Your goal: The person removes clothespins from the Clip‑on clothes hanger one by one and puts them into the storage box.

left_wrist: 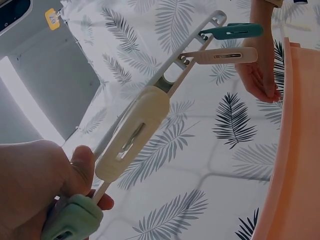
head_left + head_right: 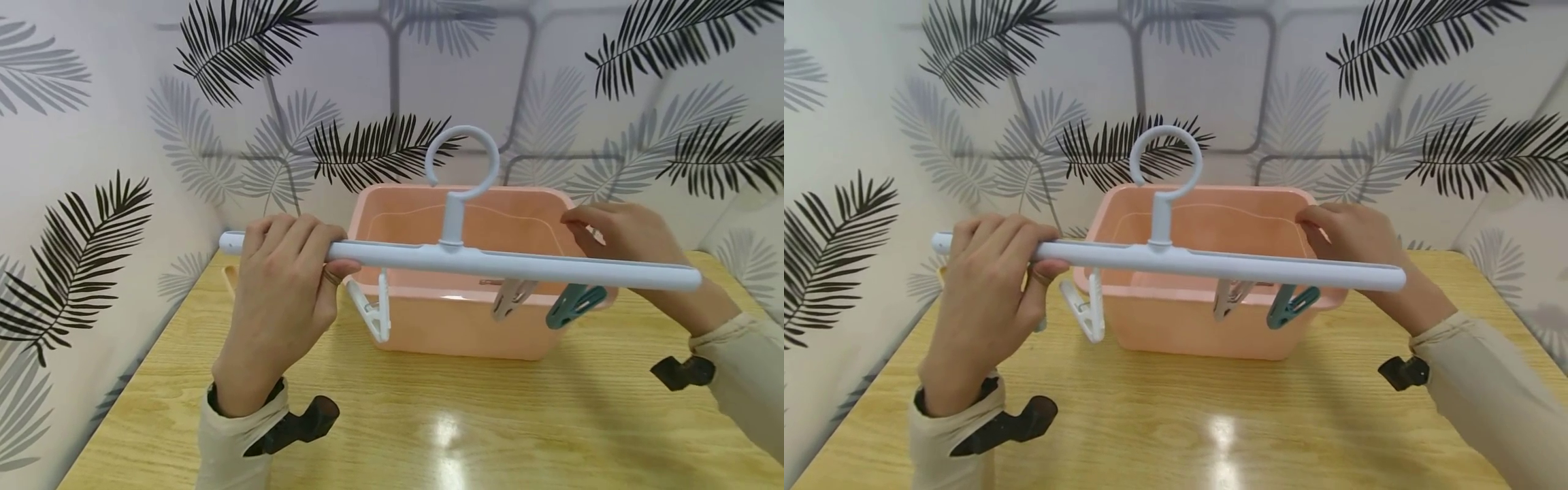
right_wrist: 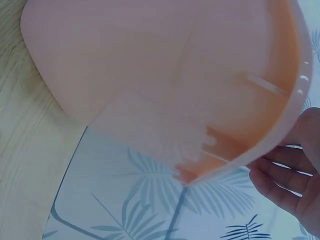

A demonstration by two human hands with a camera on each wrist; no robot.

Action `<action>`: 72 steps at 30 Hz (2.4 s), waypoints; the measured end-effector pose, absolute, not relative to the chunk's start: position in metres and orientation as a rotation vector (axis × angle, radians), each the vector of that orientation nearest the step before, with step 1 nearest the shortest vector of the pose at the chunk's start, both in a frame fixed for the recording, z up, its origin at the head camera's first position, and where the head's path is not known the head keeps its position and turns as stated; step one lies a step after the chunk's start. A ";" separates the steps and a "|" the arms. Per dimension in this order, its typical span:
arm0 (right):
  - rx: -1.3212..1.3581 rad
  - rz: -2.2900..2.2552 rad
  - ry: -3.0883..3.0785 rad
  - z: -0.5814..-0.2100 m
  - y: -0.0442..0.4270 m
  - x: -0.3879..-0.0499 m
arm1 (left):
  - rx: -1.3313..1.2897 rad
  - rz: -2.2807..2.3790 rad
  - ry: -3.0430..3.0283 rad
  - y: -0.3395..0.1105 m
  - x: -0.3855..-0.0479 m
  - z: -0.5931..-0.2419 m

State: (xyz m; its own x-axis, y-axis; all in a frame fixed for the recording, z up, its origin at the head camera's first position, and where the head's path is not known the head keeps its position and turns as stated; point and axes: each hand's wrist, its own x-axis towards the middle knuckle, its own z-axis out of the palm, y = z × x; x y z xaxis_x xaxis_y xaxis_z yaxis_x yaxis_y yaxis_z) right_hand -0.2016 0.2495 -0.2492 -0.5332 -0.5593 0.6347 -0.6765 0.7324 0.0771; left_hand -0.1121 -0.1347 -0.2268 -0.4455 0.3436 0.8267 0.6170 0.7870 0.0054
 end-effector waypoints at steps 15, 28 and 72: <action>0.627 0.496 -2.243 -0.255 0.265 -0.148 | -0.685 -0.390 -2.058 -0.131 -0.115 -0.228; 0.725 1.407 -2.118 -0.273 0.253 -0.120 | -0.696 -0.401 -2.039 -0.122 -0.129 -0.230; 0.665 1.516 -1.905 -0.285 0.224 -0.102 | -0.687 -0.348 -2.057 -0.115 -0.139 -0.233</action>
